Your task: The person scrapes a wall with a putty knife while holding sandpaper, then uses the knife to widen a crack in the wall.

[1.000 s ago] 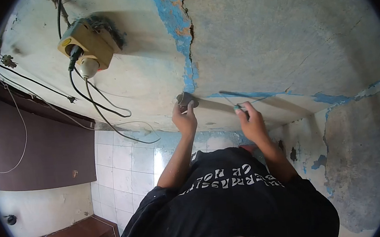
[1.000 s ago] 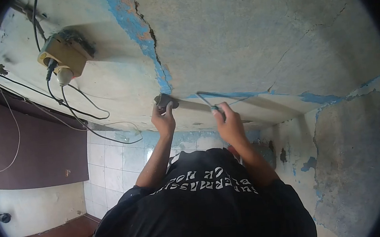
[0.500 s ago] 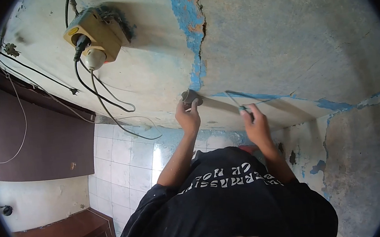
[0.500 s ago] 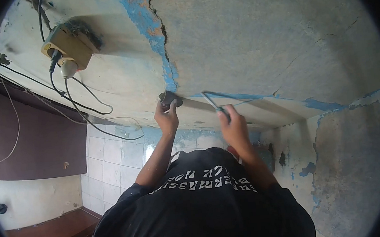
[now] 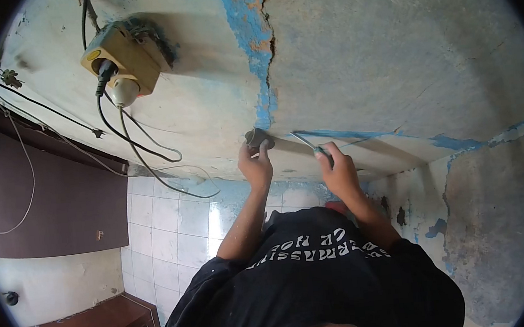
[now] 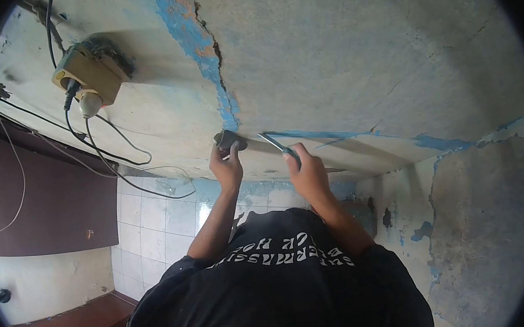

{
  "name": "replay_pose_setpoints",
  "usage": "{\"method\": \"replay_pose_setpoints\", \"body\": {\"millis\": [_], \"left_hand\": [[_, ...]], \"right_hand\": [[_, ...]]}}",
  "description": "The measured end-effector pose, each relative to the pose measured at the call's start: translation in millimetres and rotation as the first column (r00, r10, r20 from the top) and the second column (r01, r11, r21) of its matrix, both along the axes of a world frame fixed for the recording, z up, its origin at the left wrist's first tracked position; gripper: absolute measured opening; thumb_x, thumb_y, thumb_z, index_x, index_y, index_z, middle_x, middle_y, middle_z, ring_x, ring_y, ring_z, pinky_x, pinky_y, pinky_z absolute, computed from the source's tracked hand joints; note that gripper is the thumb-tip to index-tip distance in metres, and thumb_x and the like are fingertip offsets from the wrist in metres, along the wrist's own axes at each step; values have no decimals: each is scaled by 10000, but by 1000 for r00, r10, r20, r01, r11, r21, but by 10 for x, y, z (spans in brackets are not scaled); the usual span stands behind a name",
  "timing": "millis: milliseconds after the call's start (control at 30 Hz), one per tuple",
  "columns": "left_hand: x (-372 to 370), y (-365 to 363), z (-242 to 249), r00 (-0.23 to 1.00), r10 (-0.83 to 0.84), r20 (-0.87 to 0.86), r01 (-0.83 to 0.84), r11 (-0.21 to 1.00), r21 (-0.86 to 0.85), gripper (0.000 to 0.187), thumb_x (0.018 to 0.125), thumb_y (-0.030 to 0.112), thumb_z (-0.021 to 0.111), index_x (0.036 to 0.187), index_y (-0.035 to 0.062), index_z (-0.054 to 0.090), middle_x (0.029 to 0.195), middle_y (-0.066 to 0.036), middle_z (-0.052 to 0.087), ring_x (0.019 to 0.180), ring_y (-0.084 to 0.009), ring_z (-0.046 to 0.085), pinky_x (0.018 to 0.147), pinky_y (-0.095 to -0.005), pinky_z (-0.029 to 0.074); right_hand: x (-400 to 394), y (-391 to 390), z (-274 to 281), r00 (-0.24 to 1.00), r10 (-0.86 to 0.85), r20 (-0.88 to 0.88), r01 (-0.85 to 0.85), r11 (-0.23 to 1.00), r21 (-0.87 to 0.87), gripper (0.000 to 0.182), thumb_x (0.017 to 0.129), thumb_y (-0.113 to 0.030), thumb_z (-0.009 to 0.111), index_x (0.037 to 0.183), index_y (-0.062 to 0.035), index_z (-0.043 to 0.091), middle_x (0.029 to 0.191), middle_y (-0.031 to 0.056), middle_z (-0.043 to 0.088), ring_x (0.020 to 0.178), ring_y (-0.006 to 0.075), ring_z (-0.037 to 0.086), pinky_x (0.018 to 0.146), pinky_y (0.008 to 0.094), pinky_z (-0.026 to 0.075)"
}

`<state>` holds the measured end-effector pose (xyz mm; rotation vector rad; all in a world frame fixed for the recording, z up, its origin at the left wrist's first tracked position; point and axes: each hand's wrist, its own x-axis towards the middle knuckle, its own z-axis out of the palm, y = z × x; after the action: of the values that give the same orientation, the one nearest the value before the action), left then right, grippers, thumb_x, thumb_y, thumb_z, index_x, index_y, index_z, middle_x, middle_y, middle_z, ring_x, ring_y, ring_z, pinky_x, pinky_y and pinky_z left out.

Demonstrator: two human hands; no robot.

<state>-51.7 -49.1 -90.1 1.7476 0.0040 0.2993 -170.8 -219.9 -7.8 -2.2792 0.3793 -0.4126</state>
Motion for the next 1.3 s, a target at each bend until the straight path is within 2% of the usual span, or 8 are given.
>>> {"method": "replay_pose_setpoints", "body": {"millis": [167, 267, 367, 433, 500, 1100, 1167, 1300], "left_hand": [[11, 38, -38, 1000, 6, 17, -7, 999, 32, 298, 893, 114, 796, 1141, -18, 696, 932, -158, 756, 835, -246, 753, 751, -346, 558], [34, 27, -81, 999, 17, 36, -18, 999, 32, 297, 894, 109, 793, 1143, -20, 696, 937, -158, 755, 832, -244, 751, 748, -343, 564], [51, -10, -57, 999, 15, 44, -15, 1000, 7, 286, 884, 91, 793, 1127, -27, 698, 942, -168, 751, 817, -256, 751, 742, -345, 573], [-26, 24, -81, 1000, 8, 24, -8, 1000, 13, 285, 887, 89, 791, 1130, -26, 697, 944, -167, 752, 821, -257, 752, 740, -344, 574], [26, 17, -46, 1000, 10, 14, -11, 999, 39, 282, 894, 85, 783, 1141, -21, 699, 954, -164, 756, 835, -250, 751, 728, -344, 573], [57, 58, -87, 1000, 1, 5, -1, 999, 42, 333, 875, 81, 799, 1179, -17, 705, 972, -175, 757, 844, -261, 759, 747, -348, 565], [83, 55, -76, 1000, 8, 13, -9, 999, 36, 332, 875, 81, 799, 1178, -20, 705, 970, -177, 757, 838, -264, 757, 741, -347, 565], [49, 57, -89, 1000, -18, -9, 19, 999, 46, 333, 872, 81, 802, 1168, -32, 703, 959, -180, 756, 824, -267, 753, 745, -347, 566]], "right_hand": [[-227, -142, 143, 1000, -17, -25, 20, 994, 109, 207, 1016, -257, 614, 1113, -74, 608, 849, 242, 694, 828, 498, 664, 684, 531, 512], [-178, -72, 85, 998, -56, -35, 56, 998, -17, 206, 1014, -203, 621, 1133, -36, 631, 809, 212, 683, 739, 376, 699, 669, 391, 520], [-178, -9, -41, 998, -56, -16, 56, 997, 60, 222, 1015, -238, 614, 1152, -63, 609, 853, 258, 690, 857, 502, 663, 713, 501, 519], [-234, -34, -19, 992, -92, 82, 95, 995, -23, 201, 1011, -210, 622, 1119, -41, 628, 818, 216, 684, 762, 402, 692, 688, 402, 521], [-243, -114, 145, 994, -103, -20, 104, 988, 116, 217, 1012, -243, 619, 1144, -71, 615, 862, 251, 697, 863, 509, 661, 710, 510, 521], [-126, 59, -1, 998, -48, -36, 52, 992, 111, 198, 1020, -243, 611, 1113, -68, 616, 818, 223, 688, 799, 466, 683, 654, 482, 519], [-157, 9, 0, 996, -83, 20, 81, 993, 85, 187, 1017, -210, 617, 1091, -38, 620, 727, 181, 614, 635, 355, 617, 617, 409, 493], [52, 188, -271, 1000, -5, -2, 5, 1000, -11, 191, 1014, -210, 621, 1093, -36, 627, 781, 203, 657, 683, 362, 660, 639, 406, 499]]}}
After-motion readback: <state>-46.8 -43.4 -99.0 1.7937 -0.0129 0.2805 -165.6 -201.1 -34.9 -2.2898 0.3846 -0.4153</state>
